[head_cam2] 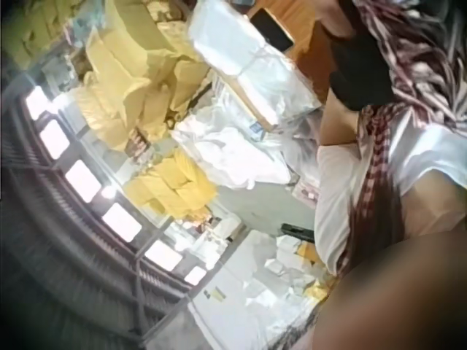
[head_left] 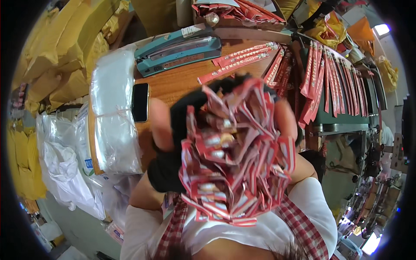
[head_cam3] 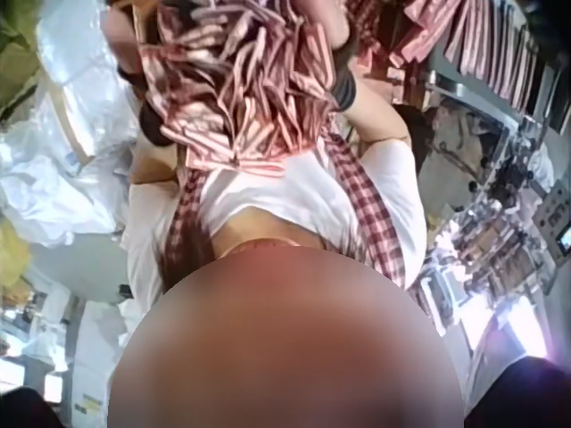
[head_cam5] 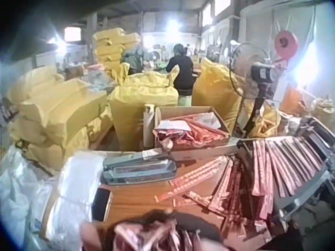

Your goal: Bundling red incense sticks, placing them into plastic bags, and sealing the bags with a tape dispenser.

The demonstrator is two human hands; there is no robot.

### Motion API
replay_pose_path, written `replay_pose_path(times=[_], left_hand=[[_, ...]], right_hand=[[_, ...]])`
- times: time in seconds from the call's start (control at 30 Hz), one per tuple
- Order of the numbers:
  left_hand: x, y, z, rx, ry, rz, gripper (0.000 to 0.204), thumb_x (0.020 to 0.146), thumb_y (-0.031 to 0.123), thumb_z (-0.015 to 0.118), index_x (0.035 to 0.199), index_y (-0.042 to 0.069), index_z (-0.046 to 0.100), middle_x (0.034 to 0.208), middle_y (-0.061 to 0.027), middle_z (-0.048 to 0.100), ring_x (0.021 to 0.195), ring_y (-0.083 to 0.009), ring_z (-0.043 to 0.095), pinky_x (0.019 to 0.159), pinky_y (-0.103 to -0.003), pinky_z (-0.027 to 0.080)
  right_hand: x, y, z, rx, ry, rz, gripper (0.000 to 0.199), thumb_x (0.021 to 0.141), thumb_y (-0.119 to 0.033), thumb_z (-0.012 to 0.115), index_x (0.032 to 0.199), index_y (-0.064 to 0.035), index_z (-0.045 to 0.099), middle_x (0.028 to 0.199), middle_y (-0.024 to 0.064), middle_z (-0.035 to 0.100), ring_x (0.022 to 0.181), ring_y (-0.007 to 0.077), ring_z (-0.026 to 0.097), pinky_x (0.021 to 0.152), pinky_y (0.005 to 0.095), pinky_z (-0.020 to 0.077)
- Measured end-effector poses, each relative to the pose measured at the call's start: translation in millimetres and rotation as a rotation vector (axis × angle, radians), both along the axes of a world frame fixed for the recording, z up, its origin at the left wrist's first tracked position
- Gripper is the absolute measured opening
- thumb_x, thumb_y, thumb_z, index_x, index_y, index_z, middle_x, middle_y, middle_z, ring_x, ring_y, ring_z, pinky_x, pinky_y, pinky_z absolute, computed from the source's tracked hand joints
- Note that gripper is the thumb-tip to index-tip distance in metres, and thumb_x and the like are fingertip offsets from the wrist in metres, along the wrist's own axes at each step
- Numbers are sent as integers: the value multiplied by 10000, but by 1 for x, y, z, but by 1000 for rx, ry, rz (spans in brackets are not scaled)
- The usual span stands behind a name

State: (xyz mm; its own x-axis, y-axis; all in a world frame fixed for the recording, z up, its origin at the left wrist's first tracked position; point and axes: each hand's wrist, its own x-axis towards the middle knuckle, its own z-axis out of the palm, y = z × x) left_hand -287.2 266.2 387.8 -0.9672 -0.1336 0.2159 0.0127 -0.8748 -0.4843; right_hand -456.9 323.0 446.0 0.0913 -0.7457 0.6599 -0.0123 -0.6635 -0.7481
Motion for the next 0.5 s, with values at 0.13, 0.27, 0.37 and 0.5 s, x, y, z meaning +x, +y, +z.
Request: replay_pose_path(times=[0.13,0.27,0.37,0.5], left_hand=[[-31,-13,25,-251,582,-21,674,764,592,658,1183,90,494,1076,-35,601,890,-203,611,784,-358,499],[48,-5,-49,-414,-2,106,691,764,413,699,1287,53,425,1235,-100,521,1096,-228,516,935,-385,421],[83,0,-61,-501,-399,220,736,764,294,727,1356,29,379,1340,-144,468,1233,-244,453,1035,-403,370],[38,-34,-51,-1388,-171,295,552,753,293,711,1195,16,530,1118,-100,608,1033,-222,582,920,-347,461]], right_hand=[[9,-8,7,-150,47,-58,1197,545,-515,860,1449,-9,261,1500,241,167,1384,351,232,1095,439,229],[29,-7,48,24,211,-167,1030,527,-395,864,1336,20,379,1396,205,309,1294,284,353,1056,386,278],[51,17,102,93,232,-136,991,435,-335,914,1229,40,456,1220,171,446,1173,246,454,996,365,338],[54,-16,98,349,172,156,693,631,-274,806,1196,20,533,1046,120,591,961,214,586,848,330,450]])
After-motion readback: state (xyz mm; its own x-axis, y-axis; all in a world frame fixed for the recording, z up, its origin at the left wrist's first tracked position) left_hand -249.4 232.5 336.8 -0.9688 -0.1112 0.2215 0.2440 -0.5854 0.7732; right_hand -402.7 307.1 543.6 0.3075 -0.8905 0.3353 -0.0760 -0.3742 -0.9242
